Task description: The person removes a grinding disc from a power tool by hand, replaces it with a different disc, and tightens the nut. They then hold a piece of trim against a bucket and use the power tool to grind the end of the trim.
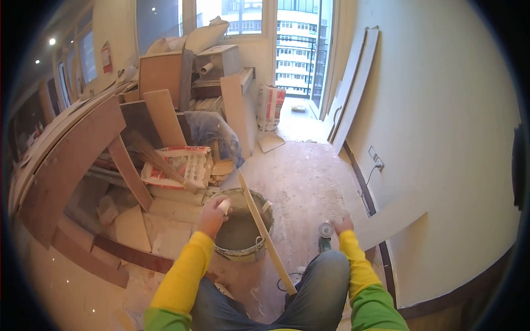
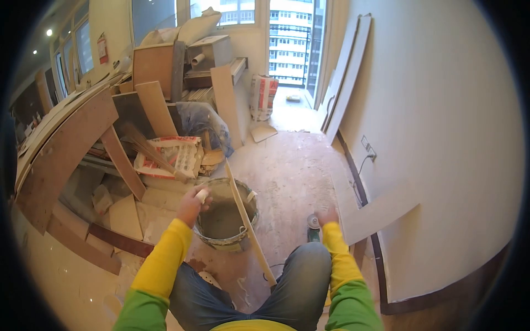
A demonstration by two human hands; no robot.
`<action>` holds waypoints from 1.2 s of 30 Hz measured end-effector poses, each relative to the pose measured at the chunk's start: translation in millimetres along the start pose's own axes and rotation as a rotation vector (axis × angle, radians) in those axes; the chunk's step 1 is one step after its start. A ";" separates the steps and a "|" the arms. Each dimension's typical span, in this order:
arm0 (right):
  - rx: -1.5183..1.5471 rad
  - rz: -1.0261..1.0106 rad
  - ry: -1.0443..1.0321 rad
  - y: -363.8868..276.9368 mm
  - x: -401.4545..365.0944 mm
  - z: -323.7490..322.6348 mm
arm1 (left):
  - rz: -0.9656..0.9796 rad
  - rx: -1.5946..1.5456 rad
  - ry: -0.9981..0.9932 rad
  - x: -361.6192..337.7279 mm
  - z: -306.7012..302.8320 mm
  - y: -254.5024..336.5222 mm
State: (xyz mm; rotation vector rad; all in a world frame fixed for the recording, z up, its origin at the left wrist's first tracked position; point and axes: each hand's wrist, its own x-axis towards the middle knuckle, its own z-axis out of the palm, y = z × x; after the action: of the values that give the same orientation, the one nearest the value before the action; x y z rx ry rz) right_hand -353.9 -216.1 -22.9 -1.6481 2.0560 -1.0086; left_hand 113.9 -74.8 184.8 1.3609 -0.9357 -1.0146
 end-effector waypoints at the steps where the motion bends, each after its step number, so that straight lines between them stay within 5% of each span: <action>1: 0.108 -0.026 0.003 -46.4 6.6 -31.9 | 0.009 0.000 -0.009 14.8 2.9 -11.6; 7: 0.457 -0.209 -0.104 -215.2 13.0 -90.8 | -0.220 0.113 0.030 69.0 21.7 -113.9; 9: 0.269 -0.289 -0.142 -232.3 -6.7 -77.6 | 0.009 0.278 0.014 83.2 32.0 -149.0; 14: -0.250 -0.309 -0.699 -183.6 -20.2 -10.5 | 0.029 0.400 -0.067 67.4 49.7 -152.6; 16: -0.356 0.043 -1.232 -179.2 -22.2 2.4 | 0.015 0.530 -0.077 65.0 44.0 -158.0; 21: -0.370 0.031 -0.989 -144.2 18.0 48.4 | -0.131 0.484 -0.090 74.0 32.6 -177.0; 26: -0.273 0.144 -1.049 -161.7 10.5 38.9 | -0.305 0.383 -0.142 85.5 44.5 -188.8; 29: -0.299 0.168 -1.074 -168.9 7.1 35.7 | -0.449 0.225 -0.127 50.1 62.1 -120.3; 36: -0.390 0.174 -1.059 -174.2 -0.9 17.2 | -0.377 0.265 -0.264 77.4 75.8 -165.7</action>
State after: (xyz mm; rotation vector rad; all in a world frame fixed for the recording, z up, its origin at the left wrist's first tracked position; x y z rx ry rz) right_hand -217.7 -235.7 85.4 -1.5868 1.6010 0.3468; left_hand 61.4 -164.9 16.5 1.6946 -1.0594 -1.4199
